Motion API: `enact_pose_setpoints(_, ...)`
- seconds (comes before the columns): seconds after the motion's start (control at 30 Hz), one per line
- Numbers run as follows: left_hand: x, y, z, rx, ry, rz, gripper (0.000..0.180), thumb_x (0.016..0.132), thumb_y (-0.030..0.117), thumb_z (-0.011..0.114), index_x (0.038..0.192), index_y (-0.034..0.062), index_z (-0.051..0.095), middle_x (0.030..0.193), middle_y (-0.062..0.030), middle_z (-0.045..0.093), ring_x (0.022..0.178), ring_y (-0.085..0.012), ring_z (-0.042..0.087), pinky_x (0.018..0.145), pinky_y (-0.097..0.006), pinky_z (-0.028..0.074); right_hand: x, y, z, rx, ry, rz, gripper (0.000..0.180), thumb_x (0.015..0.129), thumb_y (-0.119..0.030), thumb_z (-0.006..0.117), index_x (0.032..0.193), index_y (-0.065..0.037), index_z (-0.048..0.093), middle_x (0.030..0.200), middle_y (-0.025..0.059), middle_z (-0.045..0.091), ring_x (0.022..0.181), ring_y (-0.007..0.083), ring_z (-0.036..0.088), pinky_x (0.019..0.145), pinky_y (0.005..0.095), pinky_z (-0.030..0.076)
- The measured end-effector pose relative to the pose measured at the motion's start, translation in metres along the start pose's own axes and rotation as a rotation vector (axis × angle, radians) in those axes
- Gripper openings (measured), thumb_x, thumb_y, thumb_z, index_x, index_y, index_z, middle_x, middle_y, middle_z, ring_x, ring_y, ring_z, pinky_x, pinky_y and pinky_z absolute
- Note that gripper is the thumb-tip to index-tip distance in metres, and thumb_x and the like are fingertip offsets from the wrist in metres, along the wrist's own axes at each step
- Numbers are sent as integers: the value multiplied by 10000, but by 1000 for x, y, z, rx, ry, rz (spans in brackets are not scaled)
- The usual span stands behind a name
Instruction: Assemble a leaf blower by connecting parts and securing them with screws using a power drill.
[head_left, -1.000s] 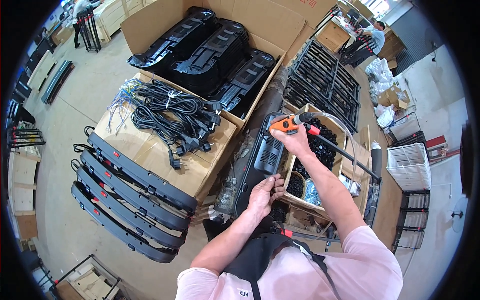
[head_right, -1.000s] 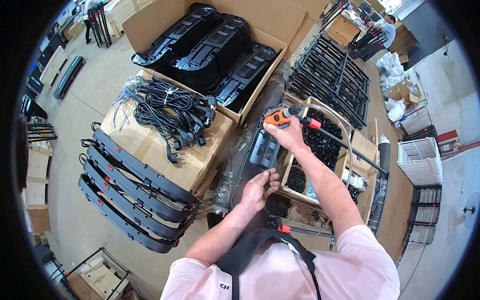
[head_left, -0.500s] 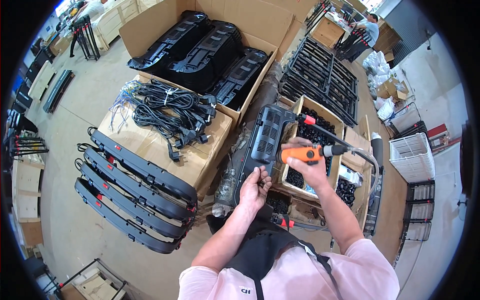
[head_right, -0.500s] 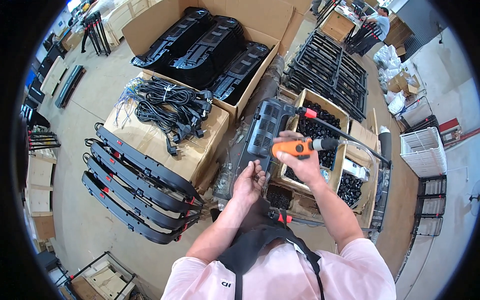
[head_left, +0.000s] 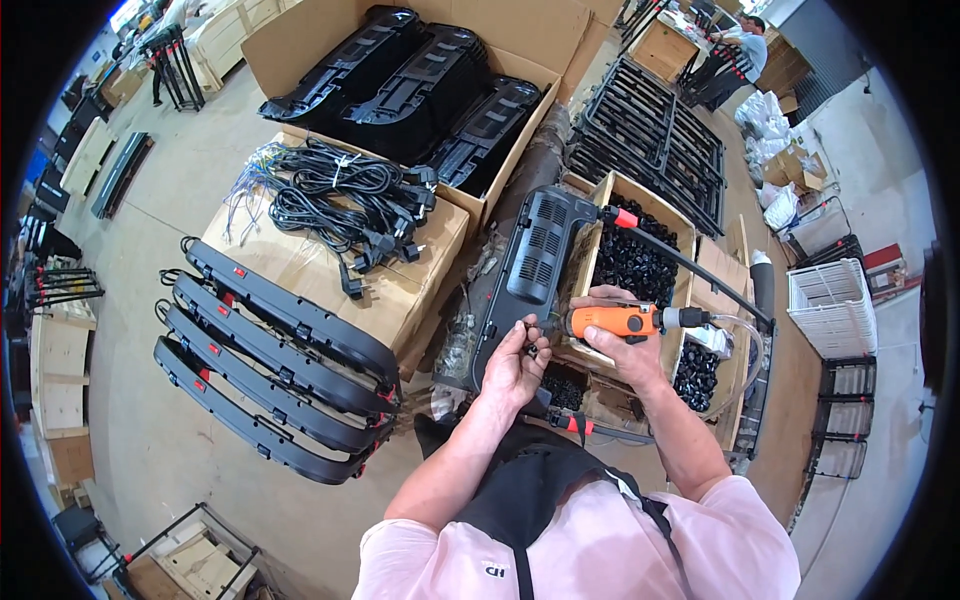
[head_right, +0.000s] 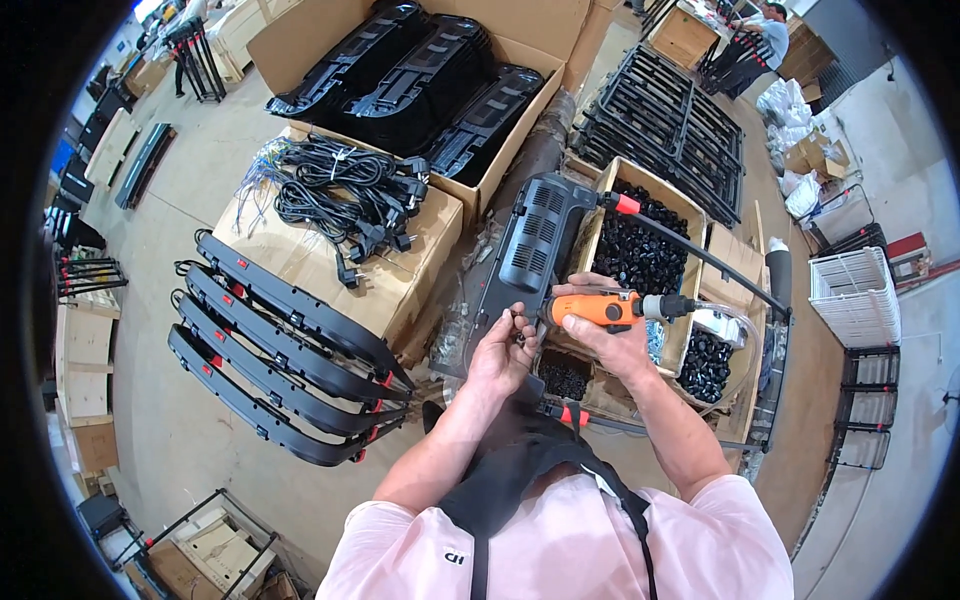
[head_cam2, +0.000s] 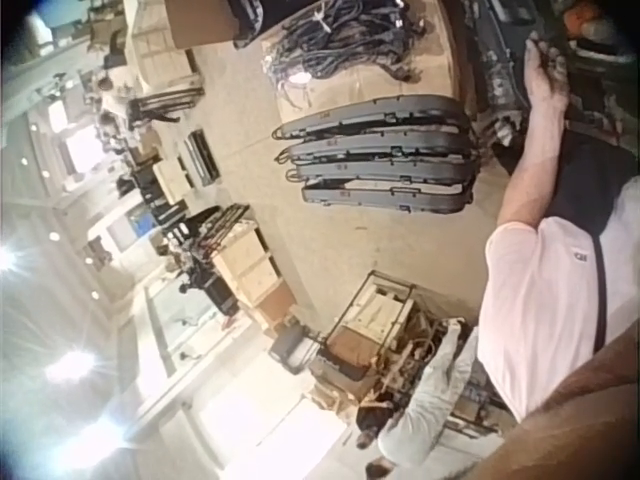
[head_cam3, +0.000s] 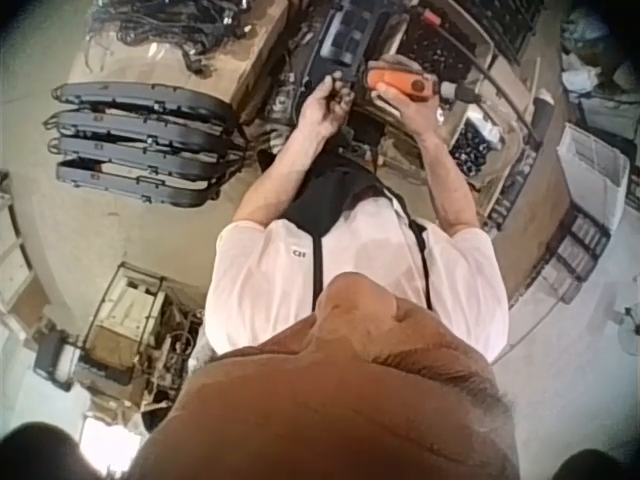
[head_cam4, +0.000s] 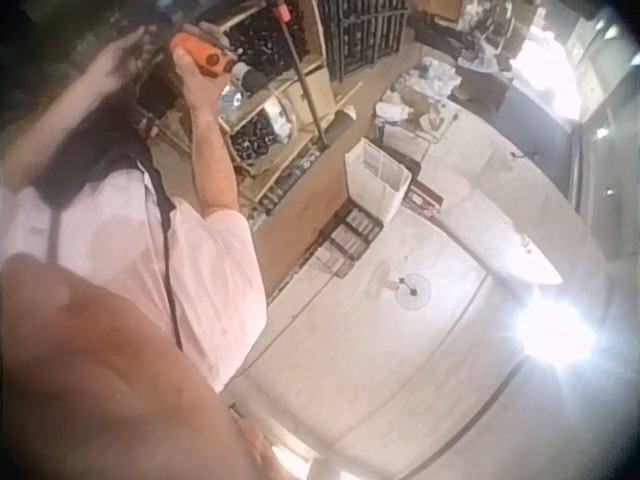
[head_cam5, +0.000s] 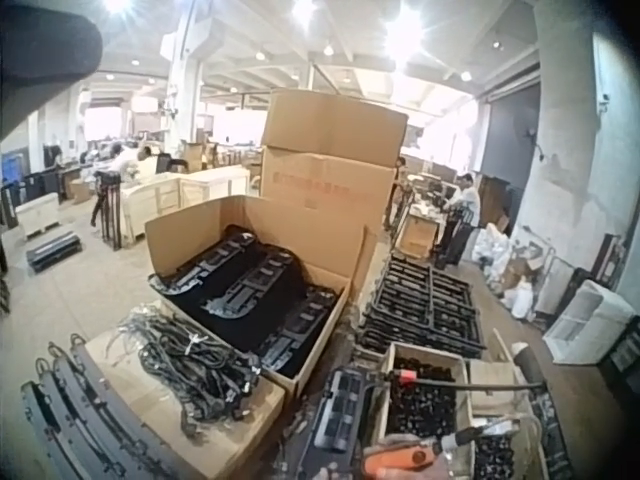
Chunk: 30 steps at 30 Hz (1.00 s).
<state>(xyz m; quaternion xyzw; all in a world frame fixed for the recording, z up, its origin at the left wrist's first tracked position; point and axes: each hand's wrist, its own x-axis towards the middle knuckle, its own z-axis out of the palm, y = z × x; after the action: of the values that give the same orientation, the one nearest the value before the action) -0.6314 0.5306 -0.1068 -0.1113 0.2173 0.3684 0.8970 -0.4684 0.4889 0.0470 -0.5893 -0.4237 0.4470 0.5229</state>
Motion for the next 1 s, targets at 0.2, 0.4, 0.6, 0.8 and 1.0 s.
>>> enact_pose_setpoints(0.2,-13,-1,0,-16,-4,6,292,1120,277,528,1238,37,647,1003,-57,693,887,-182,683,833,-333,602,2,9,12,-60,-33,4,576,873,-91,808,1380,19,558,1293,180,707,1211,233,673,1079,395,539)
enact_pose_setpoints(0.4,-31,-12,-11,194,100,-106,337,1142,189,396,1288,-66,559,1232,-198,651,1107,-314,707,1022,-422,598,17,22,36,-89,-61,36,591,873,-100,798,1394,21,546,1318,190,692,1246,253,657,1107,410,513)
enact_pose_setpoints(0.6,-40,-4,-27,375,53,-149,294,1137,243,492,1297,17,590,953,-54,680,772,-162,717,703,-280,636,30,26,52,-135,-87,61,549,900,-48,777,1399,-1,551,1326,156,689,1227,204,655,1063,364,543)
enact_pose_setpoints(0.8,-50,7,-14,391,47,-115,277,1138,227,494,1241,8,628,1017,-77,690,872,-154,713,779,-288,626,36,32,60,-149,-133,29,541,901,-43,766,1395,-5,549,1327,153,689,1246,202,644,1079,355,530)
enact_pose_setpoints(1.0,-50,11,-26,496,-3,-175,268,1125,241,533,1221,14,639,999,-61,689,825,-142,675,777,-282,602,42,33,69,-393,-219,32,406,884,-50,765,1267,-10,635,1294,131,704,1209,204,650,1071,369,518)
